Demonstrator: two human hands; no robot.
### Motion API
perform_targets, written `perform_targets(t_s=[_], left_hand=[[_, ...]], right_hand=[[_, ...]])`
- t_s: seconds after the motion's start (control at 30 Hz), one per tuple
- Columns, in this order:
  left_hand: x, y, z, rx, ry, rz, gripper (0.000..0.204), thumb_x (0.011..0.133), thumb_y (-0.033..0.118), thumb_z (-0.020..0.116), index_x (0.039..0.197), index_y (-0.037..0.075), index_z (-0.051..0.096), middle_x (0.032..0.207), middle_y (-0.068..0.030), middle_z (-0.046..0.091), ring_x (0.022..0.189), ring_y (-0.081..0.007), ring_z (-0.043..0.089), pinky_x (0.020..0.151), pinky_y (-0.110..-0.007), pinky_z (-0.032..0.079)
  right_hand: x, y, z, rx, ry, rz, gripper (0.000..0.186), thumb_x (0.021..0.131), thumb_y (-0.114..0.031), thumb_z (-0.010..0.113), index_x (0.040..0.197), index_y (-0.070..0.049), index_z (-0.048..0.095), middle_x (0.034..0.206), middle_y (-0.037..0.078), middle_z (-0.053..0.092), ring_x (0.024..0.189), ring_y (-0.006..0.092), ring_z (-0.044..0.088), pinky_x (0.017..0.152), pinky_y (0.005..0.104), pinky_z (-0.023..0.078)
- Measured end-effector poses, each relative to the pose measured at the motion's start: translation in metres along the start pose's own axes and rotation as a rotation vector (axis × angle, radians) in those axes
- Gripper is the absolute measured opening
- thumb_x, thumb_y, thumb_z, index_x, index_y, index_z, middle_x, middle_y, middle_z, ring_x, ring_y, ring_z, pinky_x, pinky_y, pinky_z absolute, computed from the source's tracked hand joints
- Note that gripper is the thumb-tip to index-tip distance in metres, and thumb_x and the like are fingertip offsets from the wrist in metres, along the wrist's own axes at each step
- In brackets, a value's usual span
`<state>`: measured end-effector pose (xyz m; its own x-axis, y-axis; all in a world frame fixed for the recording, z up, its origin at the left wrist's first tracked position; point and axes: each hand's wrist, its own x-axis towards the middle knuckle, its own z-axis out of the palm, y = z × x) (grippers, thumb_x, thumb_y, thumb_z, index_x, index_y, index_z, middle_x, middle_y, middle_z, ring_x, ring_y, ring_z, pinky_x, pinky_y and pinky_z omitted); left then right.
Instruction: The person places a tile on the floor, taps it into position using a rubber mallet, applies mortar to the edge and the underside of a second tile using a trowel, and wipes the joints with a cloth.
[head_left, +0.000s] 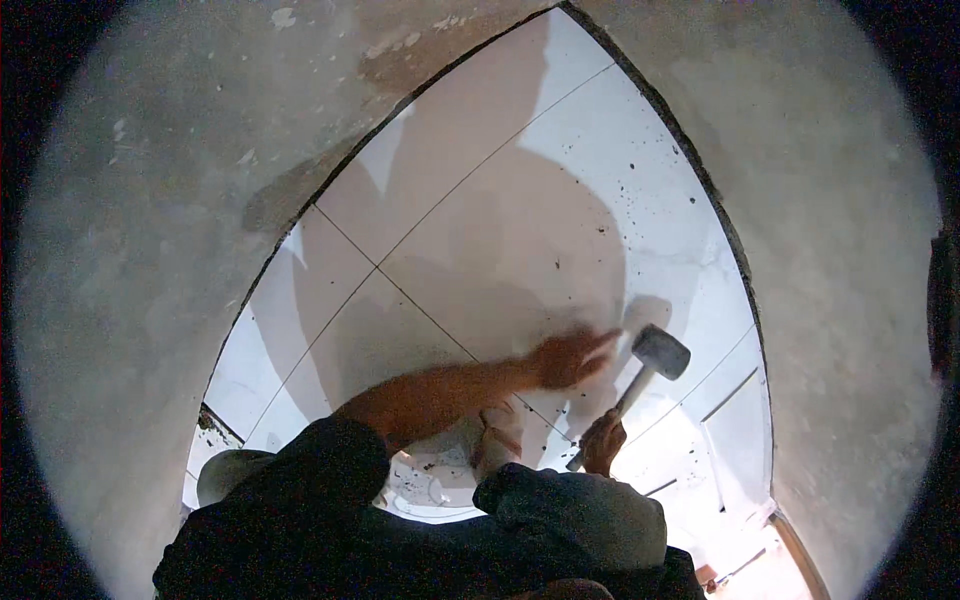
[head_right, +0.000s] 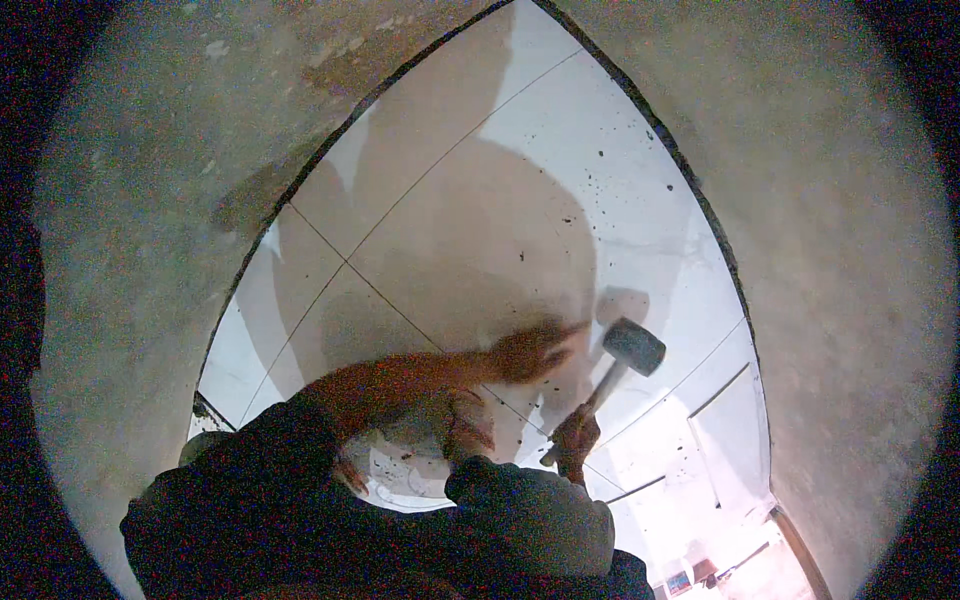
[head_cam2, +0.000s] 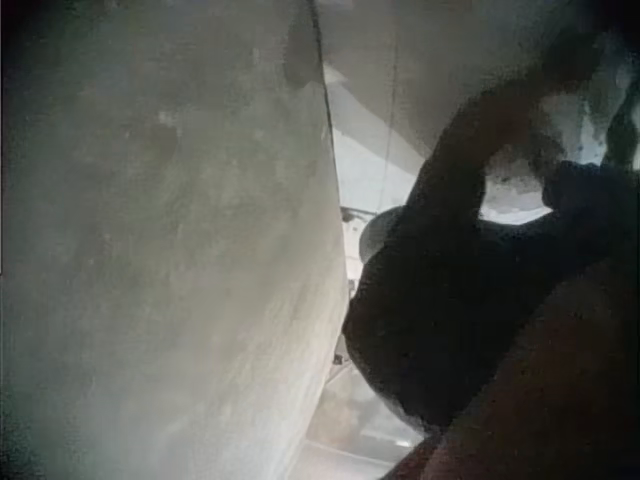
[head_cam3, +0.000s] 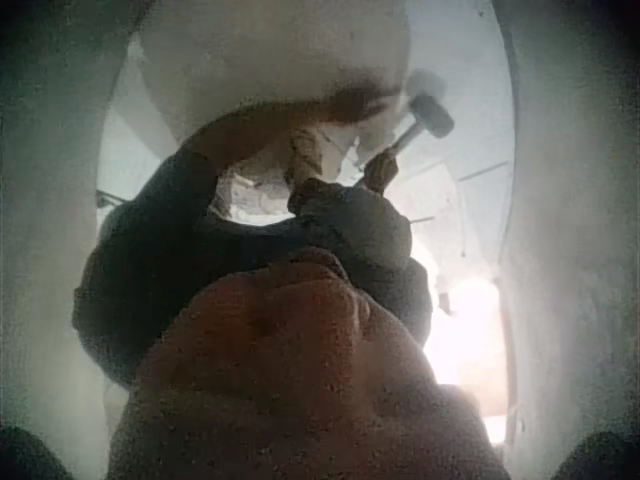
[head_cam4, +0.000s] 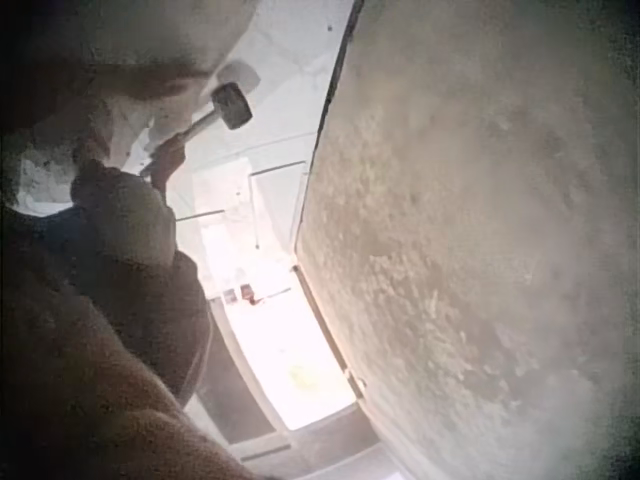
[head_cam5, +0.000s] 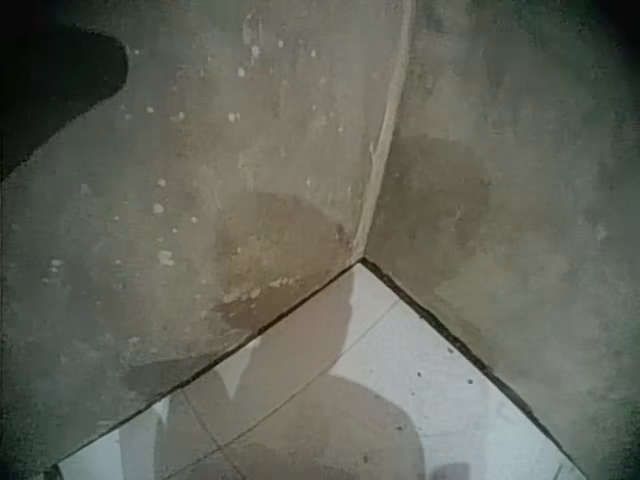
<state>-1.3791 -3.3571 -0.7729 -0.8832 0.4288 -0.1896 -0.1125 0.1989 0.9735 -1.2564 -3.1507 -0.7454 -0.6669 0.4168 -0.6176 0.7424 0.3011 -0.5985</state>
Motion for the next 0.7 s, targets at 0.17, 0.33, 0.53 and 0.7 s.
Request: perform_targets(t_s=[0.17, 0.33, 0.53, 0.7], left_hand=[[-0.082, 0.001, 0.012, -0.407, 0.297, -0.199, 0.049, 0.090, 0.036, 0.052, 0.126, 0.002, 0.045, 0.118, -0.0165, 0.055, 0.109, -0.0274, 0.055, 0.092, -0.039, 0.044], [-0.113, 0.009, -0.048, -1.071, 0.959, -0.656, 0.024, 0.092, 0.018, 0.051, 0.108, 0.001, 0.054, 0.104, -0.0094, 0.058, 0.098, -0.0216, 0.058, 0.086, -0.036, 0.046], [-0.170, 0.024, -0.079, -0.746, 1.151, -0.704, 0.020, 0.086, 0.020, 0.062, 0.090, 0.001, 0.058, 0.084, -0.0071, 0.060, 0.073, -0.0182, 0.058, 0.068, -0.033, 0.046], [-0.232, 0.005, -0.086, -0.493, 1.131, -0.644, 0.019, 0.086, 0.020, 0.061, 0.082, 0.001, 0.059, 0.075, -0.0051, 0.058, 0.067, -0.0159, 0.057, 0.062, -0.031, 0.045]], right_hand=[[-0.005, -0.051, 0.067, -0.718, -0.627, -0.501, 0.035, 0.089, -0.035, 0.052, 0.082, -0.001, 0.055, 0.068, 0.013, 0.060, 0.059, 0.0280, 0.060, 0.054, 0.0424, 0.048], [0.027, -0.140, 0.136, -0.523, -0.879, -0.832, 0.060, 0.081, -0.027, 0.060, 0.133, -0.006, 0.039, 0.131, 0.028, 0.042, 0.122, 0.0402, 0.041, 0.104, 0.0467, 0.030], [0.095, -0.266, 0.280, -0.697, -0.505, -1.643, 0.071, 0.082, -0.045, 0.058, 0.134, -0.003, 0.036, 0.140, 0.023, 0.030, 0.133, 0.0372, 0.024, 0.110, 0.0464, 0.018], [0.200, -0.302, 0.213, -0.776, 0.088, -1.150, 0.077, 0.088, -0.048, 0.048, 0.137, 0.006, 0.025, 0.144, 0.026, 0.022, 0.136, 0.0354, 0.016, 0.112, 0.0438, 0.008]])
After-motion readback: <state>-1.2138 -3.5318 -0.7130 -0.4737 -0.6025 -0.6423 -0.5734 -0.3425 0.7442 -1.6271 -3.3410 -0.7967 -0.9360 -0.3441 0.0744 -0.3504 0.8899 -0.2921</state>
